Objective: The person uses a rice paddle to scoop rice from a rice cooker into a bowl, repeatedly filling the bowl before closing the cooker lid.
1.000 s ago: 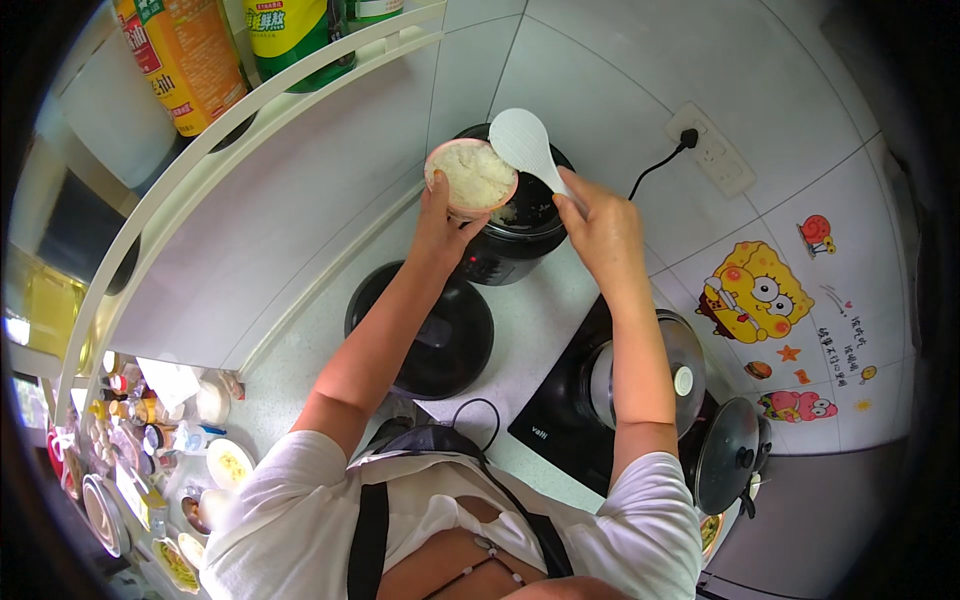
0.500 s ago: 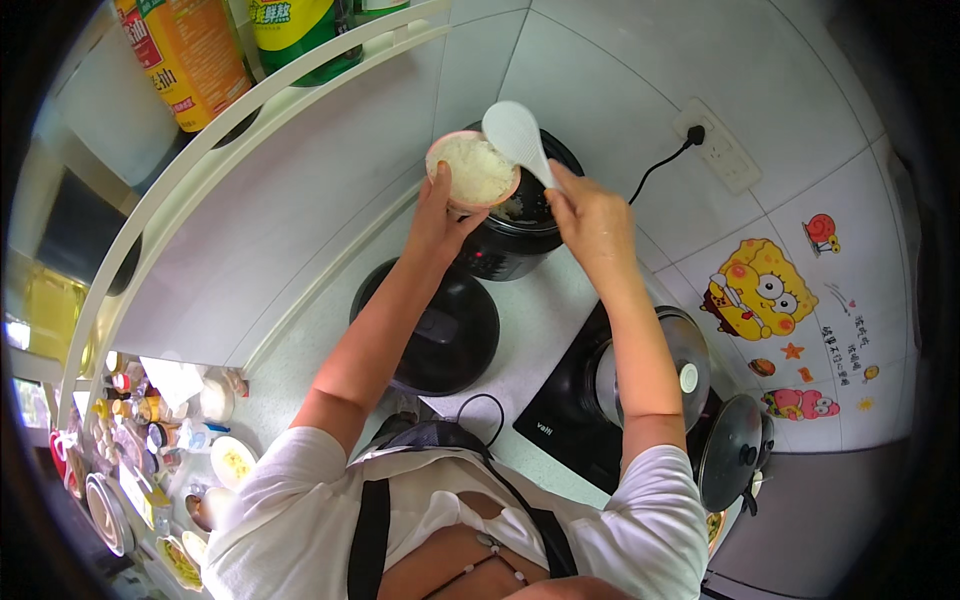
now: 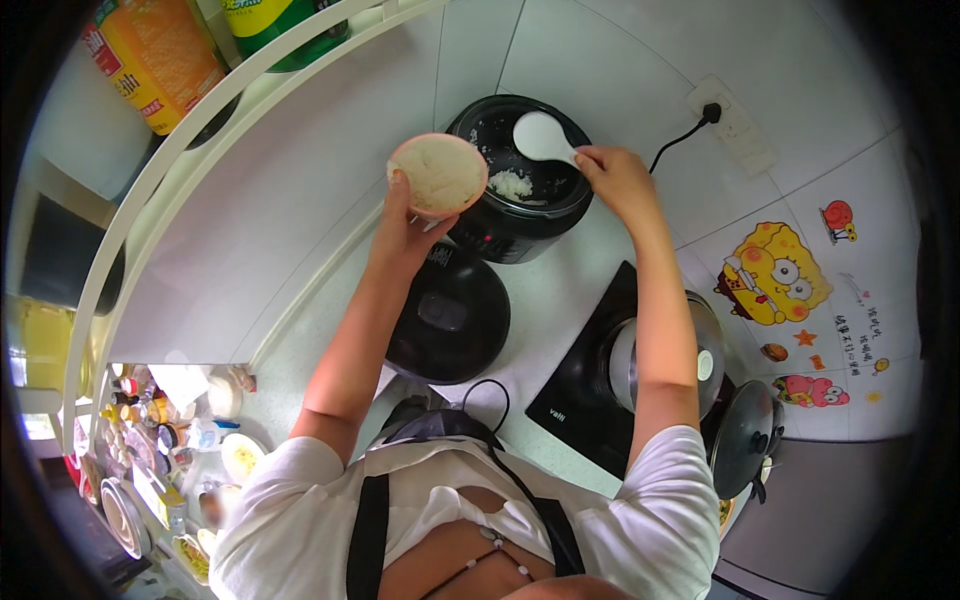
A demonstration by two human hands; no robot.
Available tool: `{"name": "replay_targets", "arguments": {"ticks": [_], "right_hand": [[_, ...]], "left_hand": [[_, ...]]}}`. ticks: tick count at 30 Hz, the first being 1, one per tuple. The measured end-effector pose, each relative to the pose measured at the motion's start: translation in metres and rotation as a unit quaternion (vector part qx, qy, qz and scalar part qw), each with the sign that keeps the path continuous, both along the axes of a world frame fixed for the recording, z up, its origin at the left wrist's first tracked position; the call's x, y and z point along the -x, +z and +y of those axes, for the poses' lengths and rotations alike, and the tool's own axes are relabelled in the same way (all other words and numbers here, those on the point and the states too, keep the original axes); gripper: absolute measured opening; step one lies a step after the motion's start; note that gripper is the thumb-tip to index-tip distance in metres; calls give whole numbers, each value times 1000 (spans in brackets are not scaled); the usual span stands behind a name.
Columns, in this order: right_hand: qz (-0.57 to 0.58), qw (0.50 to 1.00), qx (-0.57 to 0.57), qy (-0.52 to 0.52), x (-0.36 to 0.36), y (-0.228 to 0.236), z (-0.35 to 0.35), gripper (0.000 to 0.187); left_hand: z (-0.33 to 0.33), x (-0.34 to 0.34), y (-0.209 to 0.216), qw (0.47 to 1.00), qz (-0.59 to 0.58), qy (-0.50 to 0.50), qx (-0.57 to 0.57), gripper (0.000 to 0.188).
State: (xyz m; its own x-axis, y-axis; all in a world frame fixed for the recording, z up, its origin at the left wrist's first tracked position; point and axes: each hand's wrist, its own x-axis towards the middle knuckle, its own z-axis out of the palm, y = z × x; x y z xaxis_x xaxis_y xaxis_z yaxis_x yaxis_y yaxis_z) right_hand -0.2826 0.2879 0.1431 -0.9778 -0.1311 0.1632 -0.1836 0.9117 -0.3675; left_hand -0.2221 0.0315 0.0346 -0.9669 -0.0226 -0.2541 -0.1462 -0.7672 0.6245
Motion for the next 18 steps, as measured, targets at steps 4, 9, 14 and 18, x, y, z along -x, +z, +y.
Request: {"name": "replay_targets", "arguments": {"ticks": [4, 9, 14, 18], "right_hand": [[-55, 974, -219, -15, 45, -53, 5, 20], [-99, 955, -280, -16, 72, -81, -8, 19], [-133, 963, -234, -1, 77, -98, -23, 21], [-157, 977, -144, 0, 82, -110, -24, 24]], "left_hand": [[-10, -7, -7, 999, -43, 17, -14, 72], [-22, -6, -19, 998, -63, 20, -16, 71], [-27, -3, -26, 998, -63, 14, -18, 69], [-26, 0, -26, 997, -69, 13, -17, 68]]}}
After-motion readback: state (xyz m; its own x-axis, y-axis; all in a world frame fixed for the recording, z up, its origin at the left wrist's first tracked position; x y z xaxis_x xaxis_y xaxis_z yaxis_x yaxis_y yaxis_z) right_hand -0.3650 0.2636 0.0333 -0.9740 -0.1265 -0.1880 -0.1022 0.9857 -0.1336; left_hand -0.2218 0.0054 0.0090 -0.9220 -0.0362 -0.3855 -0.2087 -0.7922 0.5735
